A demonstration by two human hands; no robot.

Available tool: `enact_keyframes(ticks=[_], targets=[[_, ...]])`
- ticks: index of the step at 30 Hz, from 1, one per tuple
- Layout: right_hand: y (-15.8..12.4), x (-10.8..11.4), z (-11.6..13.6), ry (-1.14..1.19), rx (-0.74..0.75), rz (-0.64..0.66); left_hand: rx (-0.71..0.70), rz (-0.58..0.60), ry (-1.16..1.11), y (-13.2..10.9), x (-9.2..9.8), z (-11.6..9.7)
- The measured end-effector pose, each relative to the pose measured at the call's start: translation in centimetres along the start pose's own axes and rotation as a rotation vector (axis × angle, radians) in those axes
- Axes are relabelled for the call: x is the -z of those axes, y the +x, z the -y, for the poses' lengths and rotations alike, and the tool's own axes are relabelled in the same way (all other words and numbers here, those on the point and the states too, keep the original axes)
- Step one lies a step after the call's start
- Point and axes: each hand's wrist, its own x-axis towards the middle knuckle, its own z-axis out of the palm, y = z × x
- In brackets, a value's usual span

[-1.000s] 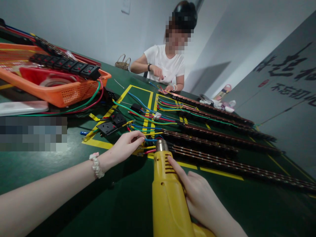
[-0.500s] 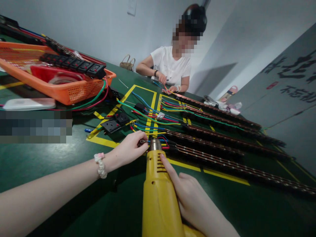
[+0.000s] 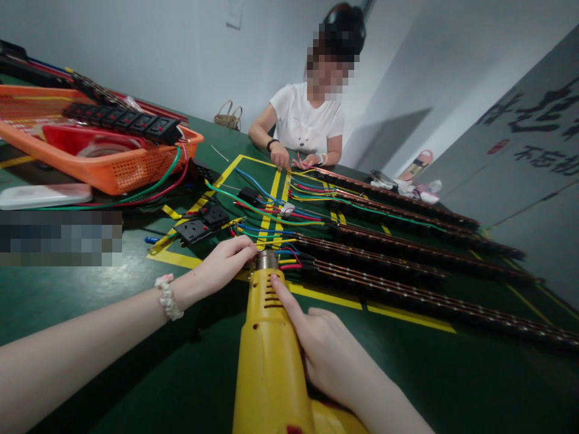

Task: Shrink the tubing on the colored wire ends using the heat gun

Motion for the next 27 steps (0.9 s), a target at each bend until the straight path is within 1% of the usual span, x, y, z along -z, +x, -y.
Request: enact_keyframes(ticks=[5, 11, 19, 21, 25, 27], targets=[[-0.1, -0.1, 0.0, 0.034, -0.007, -0.013, 0.008, -0.007, -0.04, 0.0, 0.1, -0.3], [-0.2, -0.1, -0.1, 0.064, -0.042, 0.013, 0.023, 0.005, -0.047, -0.1, 0.2, -0.5], [-0.8, -0.3, -0.1, 0.085, -0.06, -0.05, -0.014, -0.033, 0.009, -0.1, 0.0, -0.4], [-0.9, -0.4, -0.2, 0.1, -0.102, -0.053, -0.026, -0.046, 0.009, 0.0, 0.0, -0.4], [-1.0, -0.7, -0.6, 0.102, -0.252, -0.017, -0.025, -0.069, 0.014, 0.0, 0.0, -0.3], [-1.1, -0.7, -0.7, 0.077, -0.257, 0.013, -0.03, -0.07, -0.001, -0.1, 0.0, -0.2]])
